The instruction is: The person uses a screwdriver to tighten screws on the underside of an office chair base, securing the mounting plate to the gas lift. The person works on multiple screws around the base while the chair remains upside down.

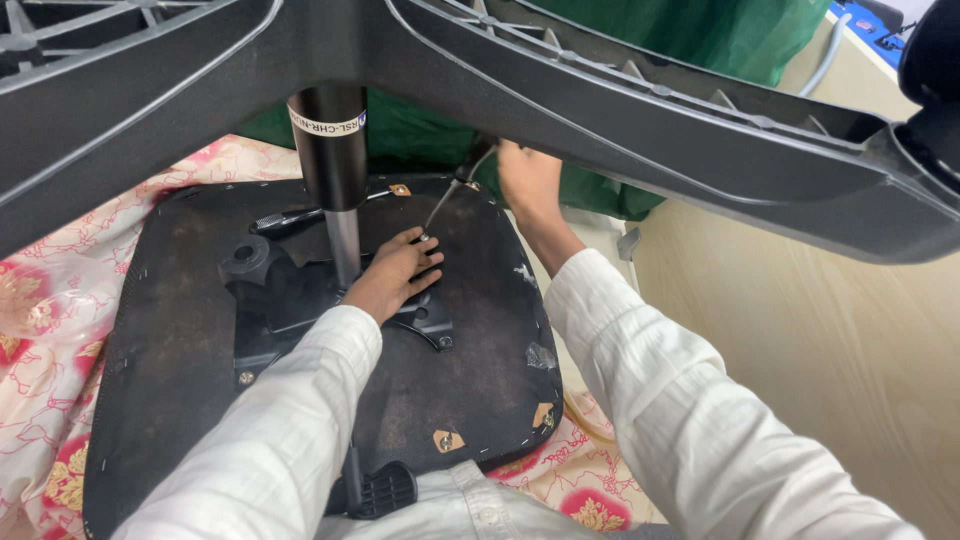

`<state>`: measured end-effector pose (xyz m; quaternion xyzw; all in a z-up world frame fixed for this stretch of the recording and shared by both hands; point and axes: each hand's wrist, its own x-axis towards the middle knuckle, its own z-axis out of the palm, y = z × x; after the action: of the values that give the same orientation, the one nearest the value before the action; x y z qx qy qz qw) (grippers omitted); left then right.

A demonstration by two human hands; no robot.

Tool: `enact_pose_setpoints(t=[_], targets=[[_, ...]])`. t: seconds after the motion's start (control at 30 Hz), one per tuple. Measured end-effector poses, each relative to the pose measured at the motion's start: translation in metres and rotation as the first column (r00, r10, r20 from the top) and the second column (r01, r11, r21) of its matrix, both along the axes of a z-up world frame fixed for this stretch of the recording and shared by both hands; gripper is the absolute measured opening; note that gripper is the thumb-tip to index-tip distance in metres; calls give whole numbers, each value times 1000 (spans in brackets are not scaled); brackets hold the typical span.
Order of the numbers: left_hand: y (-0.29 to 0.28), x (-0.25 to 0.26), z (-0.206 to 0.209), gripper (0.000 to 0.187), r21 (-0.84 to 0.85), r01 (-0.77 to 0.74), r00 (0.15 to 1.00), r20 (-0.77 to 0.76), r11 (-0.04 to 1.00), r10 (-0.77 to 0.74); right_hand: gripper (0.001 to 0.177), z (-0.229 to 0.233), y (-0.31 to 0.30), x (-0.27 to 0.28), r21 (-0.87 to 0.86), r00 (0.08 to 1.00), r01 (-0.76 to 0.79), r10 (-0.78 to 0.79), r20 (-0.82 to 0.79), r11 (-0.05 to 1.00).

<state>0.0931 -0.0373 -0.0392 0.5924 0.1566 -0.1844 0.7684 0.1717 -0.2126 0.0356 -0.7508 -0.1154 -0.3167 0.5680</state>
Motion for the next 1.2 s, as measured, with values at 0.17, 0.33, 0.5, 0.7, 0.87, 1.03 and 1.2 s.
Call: enact_pose_setpoints(t=[0.17,0.33,0.5,0.7,0.87,1.03,1.2], targets=[[2,-1,4,58,27,9,1000,-5,1000,-9,27,-26,-40,-11,271,942,240,-157,-296,932],[-17,-9,8,35,596,-114,985,172,795,12,31,-66,-59,-47,422,902,302,-113,-418,855],[-8,-19,-8,36,875,-434,754,484,216,-444,30,-108,-58,-80,474,802,381,-29,-596,794],[7,8,-22,37,930,-282,719,367,235,-590,22,-116,-39,-116,117,907,183,-121,-404,976],[3,9,-4,27,933,-121,859,269,338,-436,43,-98,-22,-151,-378,937,86,-204,-285,922],[2,1,4,16,922,-190,850,327,338,-414,53,-80,-9,-160,-503,925,-9,-184,-333,864],[6,7,-5,13,905,-353,753,425,236,-503,52,-77,-11,-166,-545,927,-52,-163,-337,837]])
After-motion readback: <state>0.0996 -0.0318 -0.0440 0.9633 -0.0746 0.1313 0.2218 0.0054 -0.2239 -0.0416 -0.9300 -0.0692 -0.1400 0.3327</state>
